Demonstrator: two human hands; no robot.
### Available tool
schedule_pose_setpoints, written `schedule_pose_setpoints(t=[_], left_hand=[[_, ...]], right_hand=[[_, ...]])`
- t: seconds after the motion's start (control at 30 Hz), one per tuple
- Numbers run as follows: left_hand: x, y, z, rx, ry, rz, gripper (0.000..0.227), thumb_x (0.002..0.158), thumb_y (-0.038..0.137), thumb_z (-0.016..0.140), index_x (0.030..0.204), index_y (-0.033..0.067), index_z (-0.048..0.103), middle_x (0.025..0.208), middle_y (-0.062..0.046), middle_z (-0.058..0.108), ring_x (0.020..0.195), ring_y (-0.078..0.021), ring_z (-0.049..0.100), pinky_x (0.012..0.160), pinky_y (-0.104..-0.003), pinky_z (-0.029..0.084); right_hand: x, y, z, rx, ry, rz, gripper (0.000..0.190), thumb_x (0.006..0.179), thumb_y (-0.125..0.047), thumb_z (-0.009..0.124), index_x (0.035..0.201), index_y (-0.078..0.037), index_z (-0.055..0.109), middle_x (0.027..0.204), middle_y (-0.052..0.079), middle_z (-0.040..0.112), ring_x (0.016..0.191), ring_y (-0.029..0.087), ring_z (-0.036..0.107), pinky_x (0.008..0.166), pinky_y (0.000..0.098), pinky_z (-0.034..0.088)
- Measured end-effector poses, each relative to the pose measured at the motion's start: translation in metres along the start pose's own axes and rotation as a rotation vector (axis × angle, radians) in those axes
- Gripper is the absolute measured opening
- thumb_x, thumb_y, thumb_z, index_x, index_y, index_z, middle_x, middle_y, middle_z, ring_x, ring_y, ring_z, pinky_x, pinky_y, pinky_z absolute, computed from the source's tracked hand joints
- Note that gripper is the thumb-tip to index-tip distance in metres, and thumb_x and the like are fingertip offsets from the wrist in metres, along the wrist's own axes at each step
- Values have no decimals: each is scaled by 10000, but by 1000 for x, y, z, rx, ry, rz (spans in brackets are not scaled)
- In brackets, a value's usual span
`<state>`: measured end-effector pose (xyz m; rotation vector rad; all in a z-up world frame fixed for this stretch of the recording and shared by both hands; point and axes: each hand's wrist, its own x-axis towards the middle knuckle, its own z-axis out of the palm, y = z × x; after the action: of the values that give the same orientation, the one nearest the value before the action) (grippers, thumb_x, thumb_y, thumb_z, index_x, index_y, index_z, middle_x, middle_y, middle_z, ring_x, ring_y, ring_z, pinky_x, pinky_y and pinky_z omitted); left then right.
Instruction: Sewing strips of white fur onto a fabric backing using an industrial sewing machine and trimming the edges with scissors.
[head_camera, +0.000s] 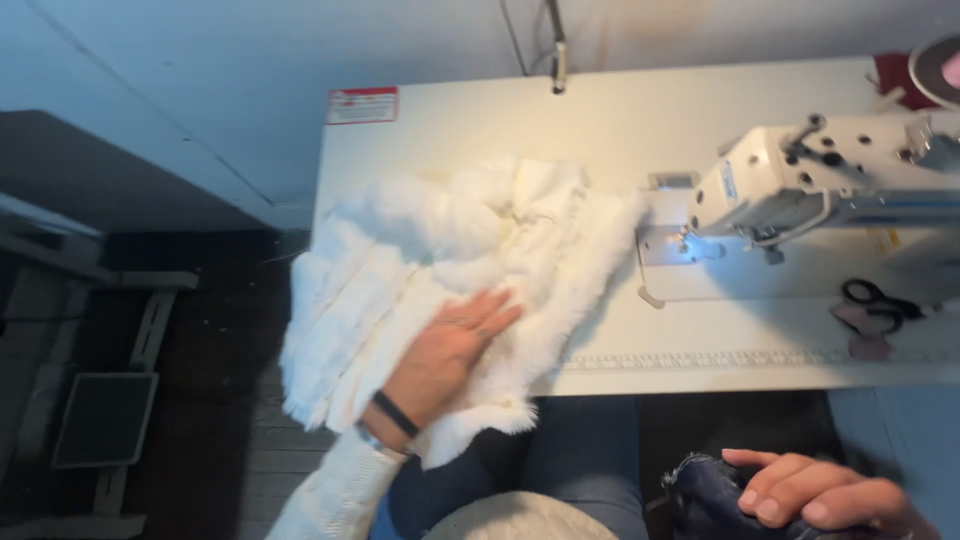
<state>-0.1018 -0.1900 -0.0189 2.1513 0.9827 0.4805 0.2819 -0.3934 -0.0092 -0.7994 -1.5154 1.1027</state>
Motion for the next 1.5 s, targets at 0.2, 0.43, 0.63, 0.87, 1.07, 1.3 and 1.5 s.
schedule_pose_setpoints(t=[0.2, 0.43, 0.63, 0.87, 1.07, 1.3, 1.5], left_hand=[[-4, -37, 25, 654, -20, -124, 894, 871, 506, 608, 1640, 171, 298, 1729, 32, 257, 1523, -334, 298, 1195, -581, 235], [44, 1, 68, 343, 103, 314, 697, 946, 318, 622, 1564, 60, 428, 1644, -136, 415, 1534, -355, 381, 1250, -617, 247], [115, -38, 41, 8, -131, 420, 504, 1059, 203, 469, 1560, 260, 470, 1672, 12, 438, 1570, -244, 381, 1264, -556, 271], [159, -135, -7, 643, 94, 160, 661, 1046, 465, 538, 1646, 269, 338, 1721, 87, 277, 1579, -225, 244, 1220, -682, 148], [55, -58, 4, 464, 200, 148, 535, 1031, 350, 528, 1530, 156, 529, 1621, 4, 492, 1505, -272, 422, 1242, -560, 235], [-7, -31, 50, 529, 50, 70, 797, 1006, 542, 496, 1627, 78, 308, 1732, -138, 235, 1588, -315, 198, 1238, -578, 164], [55, -9, -27, 322, 68, 286, 489, 1098, 327, 456, 1585, 301, 424, 1567, 22, 530, 1429, -219, 542, 1183, -597, 359]], right_hand=[[32, -7, 41, 321, 325, -198, 167, 1060, -221, 736, 1168, -146, 633, 853, 65, 752, 751, 202, 787, 939, 531, 664], [56, -12, 66, 128, 233, -135, 128, 1010, -213, 705, 1109, -166, 640, 872, 60, 788, 798, 196, 808, 908, 475, 703], [64, -60, 64, -540, 216, 40, 38, 808, -195, 744, 834, -174, 762, 983, 1, 763, 994, 206, 772, 1113, 502, 645], [38, -44, 48, -487, 157, -96, 281, 912, 25, 556, 1114, -164, 606, 1187, 35, 657, 1184, 247, 721, 1286, 551, 612], [58, -38, 58, -243, 112, -154, 113, 1091, -193, 511, 1131, -201, 616, 1118, 7, 704, 1173, 236, 742, 1228, 560, 639], [145, 12, 68, -128, 131, -157, 220, 967, -79, 648, 1132, -222, 626, 1260, -1, 655, 1222, 189, 689, 1272, 490, 596], [198, 63, 96, -289, 246, -60, 155, 959, 92, 635, 1050, 18, 737, 1239, 199, 652, 1291, 360, 634, 1124, 511, 496]])
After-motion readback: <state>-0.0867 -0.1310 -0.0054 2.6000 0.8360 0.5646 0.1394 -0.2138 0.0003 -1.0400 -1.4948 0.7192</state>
